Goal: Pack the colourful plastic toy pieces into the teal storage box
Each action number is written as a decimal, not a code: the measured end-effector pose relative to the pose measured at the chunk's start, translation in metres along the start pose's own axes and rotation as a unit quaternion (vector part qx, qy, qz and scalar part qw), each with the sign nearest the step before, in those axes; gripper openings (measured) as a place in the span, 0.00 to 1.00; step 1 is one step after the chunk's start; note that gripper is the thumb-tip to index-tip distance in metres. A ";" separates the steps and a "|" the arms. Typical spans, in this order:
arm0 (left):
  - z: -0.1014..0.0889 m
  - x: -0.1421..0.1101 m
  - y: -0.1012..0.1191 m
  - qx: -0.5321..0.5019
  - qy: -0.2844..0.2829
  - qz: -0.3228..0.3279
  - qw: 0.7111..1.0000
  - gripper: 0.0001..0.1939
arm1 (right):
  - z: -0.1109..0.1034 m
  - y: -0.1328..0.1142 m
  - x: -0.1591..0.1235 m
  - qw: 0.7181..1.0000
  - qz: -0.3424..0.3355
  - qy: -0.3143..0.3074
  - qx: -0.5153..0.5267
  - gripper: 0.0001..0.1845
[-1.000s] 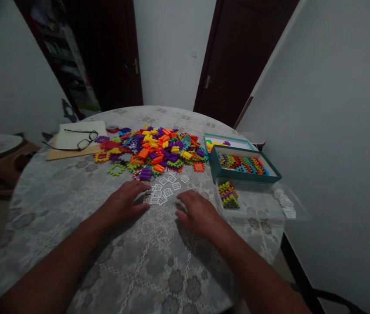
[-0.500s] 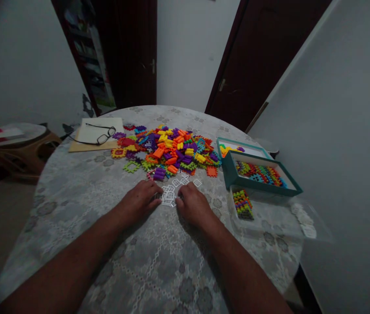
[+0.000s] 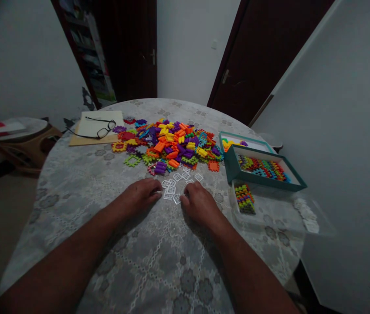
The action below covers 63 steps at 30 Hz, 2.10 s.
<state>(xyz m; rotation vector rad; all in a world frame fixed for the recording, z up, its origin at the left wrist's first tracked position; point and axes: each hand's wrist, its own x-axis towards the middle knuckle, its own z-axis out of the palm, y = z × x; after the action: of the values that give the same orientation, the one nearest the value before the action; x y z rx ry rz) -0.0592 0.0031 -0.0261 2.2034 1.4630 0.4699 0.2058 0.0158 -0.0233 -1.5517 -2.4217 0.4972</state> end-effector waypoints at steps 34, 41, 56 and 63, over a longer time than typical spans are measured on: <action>-0.007 -0.005 0.015 -0.026 -0.049 0.019 0.998 0.08 | 0.024 -0.035 -0.007 0.987 -0.155 0.008 0.047 0.15; -0.007 -0.004 0.014 -0.029 -0.052 0.040 0.997 0.09 | 0.033 -0.040 -0.001 0.992 -0.120 0.028 0.018 0.09; -0.007 -0.007 0.017 -0.001 -0.047 0.025 0.999 0.08 | 0.033 -0.035 -0.002 0.990 -0.133 0.025 0.027 0.04; -0.005 -0.007 0.016 -0.004 -0.044 0.033 0.998 0.08 | 0.027 -0.039 -0.005 0.992 -0.126 -0.010 0.006 0.07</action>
<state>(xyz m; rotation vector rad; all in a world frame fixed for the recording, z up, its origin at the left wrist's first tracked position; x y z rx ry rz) -0.0523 -0.0076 -0.0136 2.2428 1.3439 0.3956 0.1654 -0.0082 -0.0326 -1.2149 -2.5749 0.4780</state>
